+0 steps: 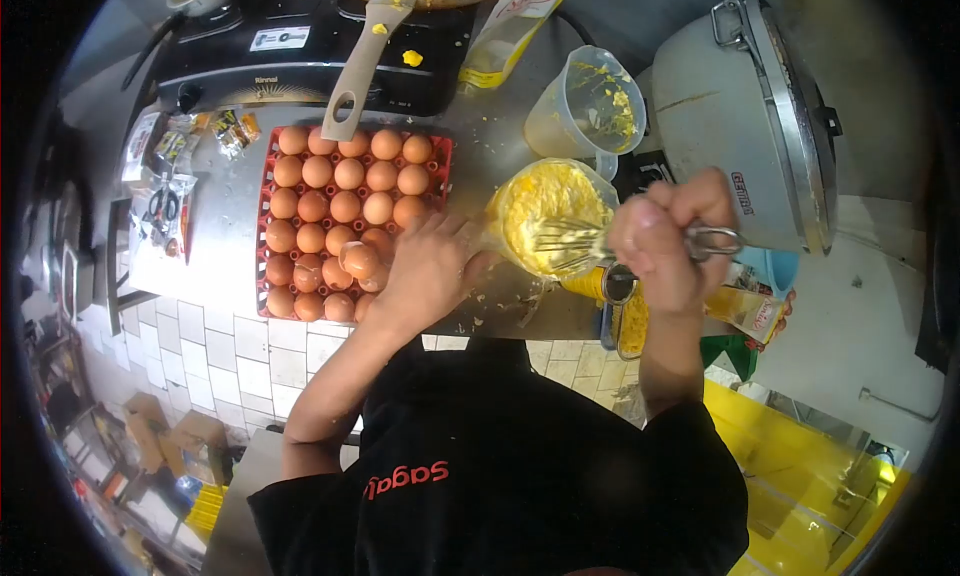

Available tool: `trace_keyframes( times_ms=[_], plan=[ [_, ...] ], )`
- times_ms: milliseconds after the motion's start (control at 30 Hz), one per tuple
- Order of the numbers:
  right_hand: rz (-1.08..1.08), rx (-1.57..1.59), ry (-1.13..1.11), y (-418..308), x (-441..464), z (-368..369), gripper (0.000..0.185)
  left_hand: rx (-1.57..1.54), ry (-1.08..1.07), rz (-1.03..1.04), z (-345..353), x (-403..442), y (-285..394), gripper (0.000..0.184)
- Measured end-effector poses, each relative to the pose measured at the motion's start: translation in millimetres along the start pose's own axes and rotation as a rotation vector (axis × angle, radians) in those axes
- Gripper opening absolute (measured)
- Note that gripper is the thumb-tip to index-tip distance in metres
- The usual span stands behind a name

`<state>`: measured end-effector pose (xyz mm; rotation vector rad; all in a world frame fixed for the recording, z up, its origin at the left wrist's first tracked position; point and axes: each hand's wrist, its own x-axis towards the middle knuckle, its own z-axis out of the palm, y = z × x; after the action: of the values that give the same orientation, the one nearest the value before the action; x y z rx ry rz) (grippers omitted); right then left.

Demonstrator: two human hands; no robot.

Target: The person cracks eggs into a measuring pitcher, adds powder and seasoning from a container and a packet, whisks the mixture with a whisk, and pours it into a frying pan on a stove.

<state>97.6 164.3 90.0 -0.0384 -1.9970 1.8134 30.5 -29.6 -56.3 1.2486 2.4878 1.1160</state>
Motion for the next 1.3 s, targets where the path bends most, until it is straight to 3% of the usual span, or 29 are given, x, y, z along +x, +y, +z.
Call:
trace_keyframes(
  times_ms=[333, 567, 733, 1000, 1167, 1300],
  plan=[
    [-0.035, 0.099, -0.088, 30, 47, 30, 0.025, -0.046, 0.021, -0.029, 1, -3, 1, 0.037],
    [-0.046, 0.078, -0.017, 49, 70, -7, 0.026, -0.079, 0.04, -0.011, 0, -2, -1, 0.032],
    [0.026, -0.028, 0.084, 45, 49, -34, 0.027, -0.12, 0.018, -0.041, 4, -2, -3, 0.028],
    [0.079, 0.031, -0.011, 37, -3, -14, 0.022, -0.249, 0.048, -0.095, 3, -2, 3, 0.024],
    [-0.075, 0.168, 0.013, 37, 11, -2, 0.02, -0.296, 0.031, -0.079, 5, -1, -2, 0.029],
    [-0.221, 0.199, 0.156, -13, 33, -30, 0.02, -0.358, -0.029, -0.116, 12, -5, -6, 0.031]
  ],
)
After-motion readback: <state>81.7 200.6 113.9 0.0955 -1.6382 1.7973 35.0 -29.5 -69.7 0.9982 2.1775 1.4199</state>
